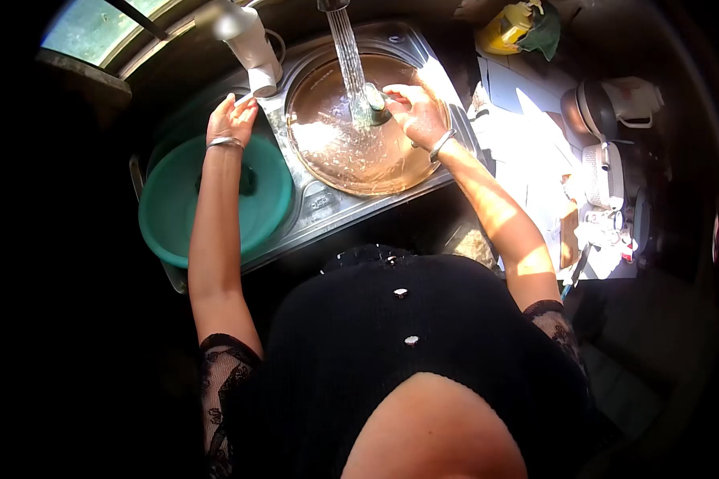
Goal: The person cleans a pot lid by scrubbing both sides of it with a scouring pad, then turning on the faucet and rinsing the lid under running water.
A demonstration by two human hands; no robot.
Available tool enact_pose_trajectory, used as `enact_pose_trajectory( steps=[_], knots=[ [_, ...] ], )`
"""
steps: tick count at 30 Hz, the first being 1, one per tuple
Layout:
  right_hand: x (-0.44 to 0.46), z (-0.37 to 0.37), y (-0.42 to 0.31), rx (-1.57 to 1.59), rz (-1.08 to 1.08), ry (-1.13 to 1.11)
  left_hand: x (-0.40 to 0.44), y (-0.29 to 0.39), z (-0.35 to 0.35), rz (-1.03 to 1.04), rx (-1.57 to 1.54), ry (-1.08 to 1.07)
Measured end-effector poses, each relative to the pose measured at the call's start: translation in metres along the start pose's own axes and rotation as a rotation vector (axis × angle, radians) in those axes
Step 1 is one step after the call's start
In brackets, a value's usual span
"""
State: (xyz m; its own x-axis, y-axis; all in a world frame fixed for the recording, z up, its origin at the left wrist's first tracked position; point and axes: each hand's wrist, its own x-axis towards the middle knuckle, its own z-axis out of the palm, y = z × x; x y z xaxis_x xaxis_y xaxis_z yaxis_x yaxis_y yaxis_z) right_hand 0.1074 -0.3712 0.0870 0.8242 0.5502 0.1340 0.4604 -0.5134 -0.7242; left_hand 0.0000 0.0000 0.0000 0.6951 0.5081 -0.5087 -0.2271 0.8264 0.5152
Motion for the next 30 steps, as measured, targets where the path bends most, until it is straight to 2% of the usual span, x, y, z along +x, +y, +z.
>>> enact_pose_trajectory(
  steps=[2,3,4,6,7,9,11,12,13,15,17,20,22,26,30],
  knots=[
    [-0.010,-0.022,0.007,-0.095,0.009,0.110,0.016,-0.028,0.039,-0.049,0.000,-0.050],
    [-0.026,-0.061,0.021,-0.107,0.007,-0.005,-0.024,-0.072,0.040,-0.006,-0.038,0.069],
    [-0.021,-0.019,0.015,0.058,0.064,0.077,-0.003,-0.007,0.020,0.106,0.132,0.010],
    [-0.032,-0.018,0.037,0.131,0.101,0.132,0.007,0.005,0.012,0.260,0.200,-0.071],
    [-0.039,-0.040,0.038,0.092,0.019,0.172,-0.022,-0.006,0.045,0.316,0.205,-0.030],
    [-0.045,-0.057,0.046,0.049,0.096,0.178,-0.055,-0.004,0.067,0.477,0.420,-0.149],
    [-0.056,-0.074,0.049,0.171,0.268,0.301,-0.069,-0.008,0.075,0.495,0.597,-0.101],
    [-0.051,-0.073,0.074,0.470,0.387,0.283,-0.076,-0.008,0.076,0.533,0.669,-0.058],
    [-0.052,-0.087,0.080,0.430,0.376,0.263,-0.081,-0.006,0.074,0.567,0.752,-0.016],
    [-0.055,-0.118,0.104,0.336,0.504,0.402,-0.079,-0.010,0.060,0.671,0.894,0.014],
    [-0.072,-0.143,0.138,0.059,0.633,0.415,-0.097,-0.007,0.053,0.810,1.112,-0.073],
    [-0.110,-0.180,0.190,-0.322,0.818,0.380,-0.135,-0.008,0.043,0.691,1.280,-0.165],
    [-0.135,-0.201,0.211,-0.421,0.918,0.386,-0.150,-0.012,0.038,0.661,1.285,-0.197],
    [-0.182,-0.231,0.235,-0.495,1.059,0.413,-0.188,-0.035,0.047,0.614,1.350,-0.170],
    [-0.181,-0.246,0.243,-0.488,1.087,0.454,-0.212,-0.060,0.084,0.617,1.420,-0.188]
  ],
)
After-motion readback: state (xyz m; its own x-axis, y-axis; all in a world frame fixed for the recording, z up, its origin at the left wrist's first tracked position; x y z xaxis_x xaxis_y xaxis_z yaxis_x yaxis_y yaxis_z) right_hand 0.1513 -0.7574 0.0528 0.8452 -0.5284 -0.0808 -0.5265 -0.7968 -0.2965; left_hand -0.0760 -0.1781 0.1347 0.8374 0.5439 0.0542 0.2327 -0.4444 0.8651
